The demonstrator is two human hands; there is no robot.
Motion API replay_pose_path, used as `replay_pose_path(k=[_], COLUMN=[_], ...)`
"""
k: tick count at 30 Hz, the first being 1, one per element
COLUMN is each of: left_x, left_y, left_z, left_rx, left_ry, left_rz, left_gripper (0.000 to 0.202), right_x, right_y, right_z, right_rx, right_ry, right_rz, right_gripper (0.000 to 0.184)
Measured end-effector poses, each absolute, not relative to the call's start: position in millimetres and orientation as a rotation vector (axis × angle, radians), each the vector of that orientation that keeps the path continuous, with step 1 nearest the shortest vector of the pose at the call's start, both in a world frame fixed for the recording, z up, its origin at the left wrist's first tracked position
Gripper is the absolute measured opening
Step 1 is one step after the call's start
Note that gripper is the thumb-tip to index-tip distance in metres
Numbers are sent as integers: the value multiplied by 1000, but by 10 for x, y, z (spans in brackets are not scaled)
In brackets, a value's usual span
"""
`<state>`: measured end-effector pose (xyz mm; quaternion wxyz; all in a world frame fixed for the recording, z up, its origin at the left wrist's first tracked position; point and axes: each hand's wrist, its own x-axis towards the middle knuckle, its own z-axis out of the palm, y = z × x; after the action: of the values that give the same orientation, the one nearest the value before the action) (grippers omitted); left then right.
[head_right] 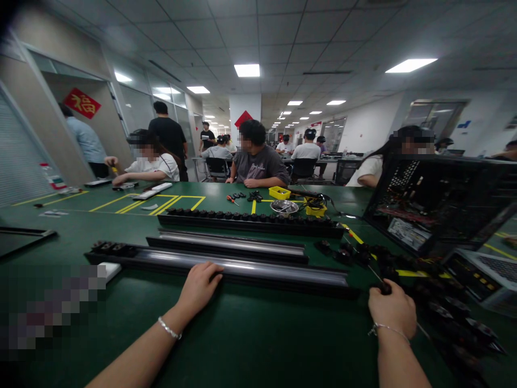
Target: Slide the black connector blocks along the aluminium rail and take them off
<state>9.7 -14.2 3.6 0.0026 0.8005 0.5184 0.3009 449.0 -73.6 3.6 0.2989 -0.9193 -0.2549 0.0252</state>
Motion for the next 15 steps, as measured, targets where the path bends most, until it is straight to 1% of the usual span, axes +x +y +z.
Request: replay_pose_path(k=[10, 15], left_x=[86, 70], left_y=[-159, -178], left_z=[65, 50], left_rx=[2509, 2523], left_ry=[1618, 1577], left_rz=[937, 990], left_gripper=[17, 19], right_x=[4556, 4394], right_y=[-786, -836], right_z=[-35, -18], right_rx=[-2453, -2316], right_ry=[-667, -601], right_rz=[40, -207], right_gripper=[60, 57])
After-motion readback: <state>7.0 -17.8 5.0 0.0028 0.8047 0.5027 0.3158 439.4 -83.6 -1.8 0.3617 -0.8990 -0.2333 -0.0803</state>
